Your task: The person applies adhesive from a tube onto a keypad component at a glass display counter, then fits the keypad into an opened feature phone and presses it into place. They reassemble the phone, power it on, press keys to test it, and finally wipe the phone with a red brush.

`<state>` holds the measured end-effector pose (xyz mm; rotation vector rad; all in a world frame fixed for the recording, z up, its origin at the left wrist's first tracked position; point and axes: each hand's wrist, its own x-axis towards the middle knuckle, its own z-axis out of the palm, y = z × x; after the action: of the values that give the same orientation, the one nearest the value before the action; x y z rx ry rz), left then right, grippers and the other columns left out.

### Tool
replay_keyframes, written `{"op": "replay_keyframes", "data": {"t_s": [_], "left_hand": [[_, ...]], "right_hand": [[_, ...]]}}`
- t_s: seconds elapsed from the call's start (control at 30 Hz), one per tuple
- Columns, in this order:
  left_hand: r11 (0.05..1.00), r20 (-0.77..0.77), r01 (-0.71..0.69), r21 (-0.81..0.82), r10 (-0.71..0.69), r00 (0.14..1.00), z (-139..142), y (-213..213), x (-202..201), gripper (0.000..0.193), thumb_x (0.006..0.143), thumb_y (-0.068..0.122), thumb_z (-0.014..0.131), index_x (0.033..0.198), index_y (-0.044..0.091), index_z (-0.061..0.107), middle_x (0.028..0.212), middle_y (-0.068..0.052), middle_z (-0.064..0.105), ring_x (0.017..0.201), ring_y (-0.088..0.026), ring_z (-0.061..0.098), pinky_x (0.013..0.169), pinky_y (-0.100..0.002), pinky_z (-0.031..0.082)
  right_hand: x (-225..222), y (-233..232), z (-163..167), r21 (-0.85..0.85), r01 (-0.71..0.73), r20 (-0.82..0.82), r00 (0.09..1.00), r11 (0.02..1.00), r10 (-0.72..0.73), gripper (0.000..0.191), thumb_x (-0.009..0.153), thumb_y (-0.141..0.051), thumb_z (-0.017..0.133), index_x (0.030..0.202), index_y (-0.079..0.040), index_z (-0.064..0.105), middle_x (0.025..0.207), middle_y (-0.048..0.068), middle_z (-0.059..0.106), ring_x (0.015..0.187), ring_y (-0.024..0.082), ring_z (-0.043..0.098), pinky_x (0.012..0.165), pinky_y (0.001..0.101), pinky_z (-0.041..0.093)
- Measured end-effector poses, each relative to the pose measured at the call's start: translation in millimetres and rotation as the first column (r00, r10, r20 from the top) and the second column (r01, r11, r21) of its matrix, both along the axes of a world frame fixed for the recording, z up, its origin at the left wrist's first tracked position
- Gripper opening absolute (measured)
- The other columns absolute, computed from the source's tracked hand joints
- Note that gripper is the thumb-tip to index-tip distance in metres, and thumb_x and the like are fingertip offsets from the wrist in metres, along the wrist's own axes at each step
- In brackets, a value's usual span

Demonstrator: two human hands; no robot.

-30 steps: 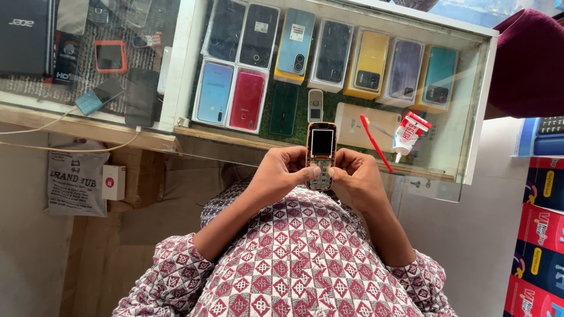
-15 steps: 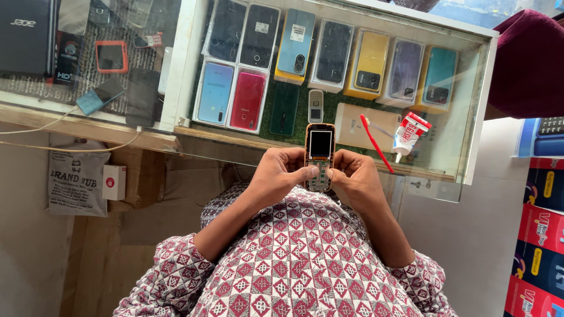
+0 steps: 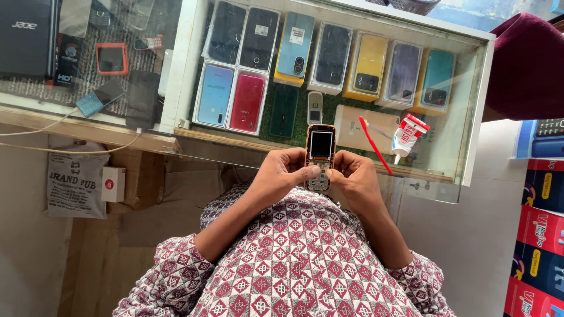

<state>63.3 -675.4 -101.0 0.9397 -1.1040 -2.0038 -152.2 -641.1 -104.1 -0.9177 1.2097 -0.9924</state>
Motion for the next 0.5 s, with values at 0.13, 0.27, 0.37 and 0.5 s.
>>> {"op": "replay_keyframes", "data": {"t_s": [0.13,0.27,0.37,0.5], "left_hand": [[1.0,0.058,0.007,-0.027,-0.005,0.998,2.1,0.0,-2.3,0.025,0.09,0.015,0.079,0.108,0.0,0.073,0.089,0.001,0.07,0.079,-0.002,0.061,0.069,-0.022,0.052],[0.999,0.055,-0.007,-0.036,0.009,0.998,4.6,-0.6,-3.5,0.023,0.09,0.014,0.079,0.107,0.0,0.073,0.089,0.002,0.071,0.078,-0.002,0.062,0.07,-0.022,0.052],[0.999,0.097,-0.008,-0.052,0.013,0.995,5.9,-0.5,-2.4,0.021,0.09,0.013,0.079,0.105,0.0,0.074,0.087,0.002,0.071,0.076,-0.002,0.06,0.068,-0.022,0.051],[0.998,0.091,-0.023,-0.055,0.028,0.995,7.0,-0.2,-2.7,0.02,0.089,0.012,0.079,0.103,-0.001,0.074,0.085,0.003,0.07,0.075,-0.002,0.06,0.066,-0.022,0.051]], "right_hand": [[0.0,0.5,0.0,-0.006,-0.007,-0.006,1.0,1.0,0.007,0.006,0.086,-0.002,0.069,0.09,0.001,0.066,0.084,-0.001,0.068,0.076,0.002,0.059,0.069,0.0192,0.049],[0.3,0.2,0.7,0.01,-0.011,-0.021,1.0,1.0,0.011,0.006,0.087,-0.002,0.069,0.09,0.001,0.066,0.083,-0.001,0.066,0.074,0.002,0.057,0.067,0.019,0.047],[0.4,0.2,0.6,0.01,-0.018,-0.003,1.0,1.0,0.018,0.006,0.087,-0.003,0.069,0.09,0.001,0.066,0.083,-0.001,0.066,0.075,0.002,0.057,0.067,0.0189,0.047],[0.4,0.6,-0.1,0.006,-0.02,0.014,1.0,1.0,0.019,0.007,0.086,-0.003,0.069,0.091,0.001,0.066,0.085,-0.001,0.067,0.077,0.002,0.059,0.07,0.0192,0.048]]}}
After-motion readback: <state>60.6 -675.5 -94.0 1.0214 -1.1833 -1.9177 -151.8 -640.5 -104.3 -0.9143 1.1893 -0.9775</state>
